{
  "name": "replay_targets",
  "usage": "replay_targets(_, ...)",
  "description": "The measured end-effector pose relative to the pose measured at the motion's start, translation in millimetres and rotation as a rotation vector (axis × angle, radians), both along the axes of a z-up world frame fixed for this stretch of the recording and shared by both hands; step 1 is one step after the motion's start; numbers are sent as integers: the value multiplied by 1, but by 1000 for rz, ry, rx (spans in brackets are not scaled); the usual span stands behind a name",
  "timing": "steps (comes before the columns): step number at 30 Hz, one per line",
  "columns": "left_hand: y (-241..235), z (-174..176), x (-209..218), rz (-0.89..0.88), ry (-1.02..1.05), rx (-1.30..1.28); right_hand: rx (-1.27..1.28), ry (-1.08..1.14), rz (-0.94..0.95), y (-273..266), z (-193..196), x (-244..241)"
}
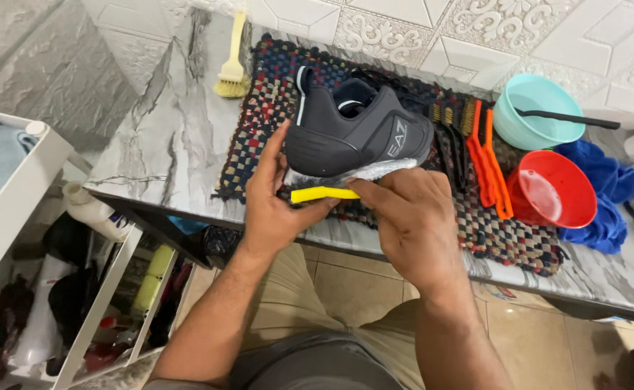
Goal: The person cleans a dark grey sneaker on a table. They first wipe the shoe with a blue cloth, then use a yellow brush to scrub the sole and sides, and finally wipe the shoe again with the cloth.
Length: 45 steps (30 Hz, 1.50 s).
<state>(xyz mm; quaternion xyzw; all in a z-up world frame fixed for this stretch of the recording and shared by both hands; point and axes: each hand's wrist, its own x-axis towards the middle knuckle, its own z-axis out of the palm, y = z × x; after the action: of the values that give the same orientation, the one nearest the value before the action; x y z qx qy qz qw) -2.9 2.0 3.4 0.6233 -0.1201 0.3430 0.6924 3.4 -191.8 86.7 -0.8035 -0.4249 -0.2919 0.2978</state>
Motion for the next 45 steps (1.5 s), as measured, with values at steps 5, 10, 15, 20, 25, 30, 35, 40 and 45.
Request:
replay_targets(5, 4, 3, -6, 15, 35, 41, -197, -39, -133, -10, 4, -22)
replay_targets(10, 3, 7, -9, -67, 73, 66, -303, -118, -242, -14, 17, -34)
replay_targets(15, 7, 4, -10, 13, 85, 149, -442, -213, -252, 0, 34, -41)
replay_targets(20, 8, -2, -9, 111, 114, 273, -623, -222, -345, 12, 43, -51)
replay_targets(25, 6, -5, -8, 126, 97, 261, -773, -387, -463, 25, 52, -55)
replay_targets(30, 4, 4, -11, 185, 152, 279, -684, -473, -427, 27, 59, -50)
replay_targets(35, 9, 0, -9, 61, 133, 191, -750, -277, -362, 10, 43, -35)
replay_targets(40, 7, 11, -12, 89, 147, 183, -404, -102, -180, -24, 17, -9)
replay_targets(45, -3, 7, -6, 88, 19, 56, 106, 9, 48, -34, -56, 42)
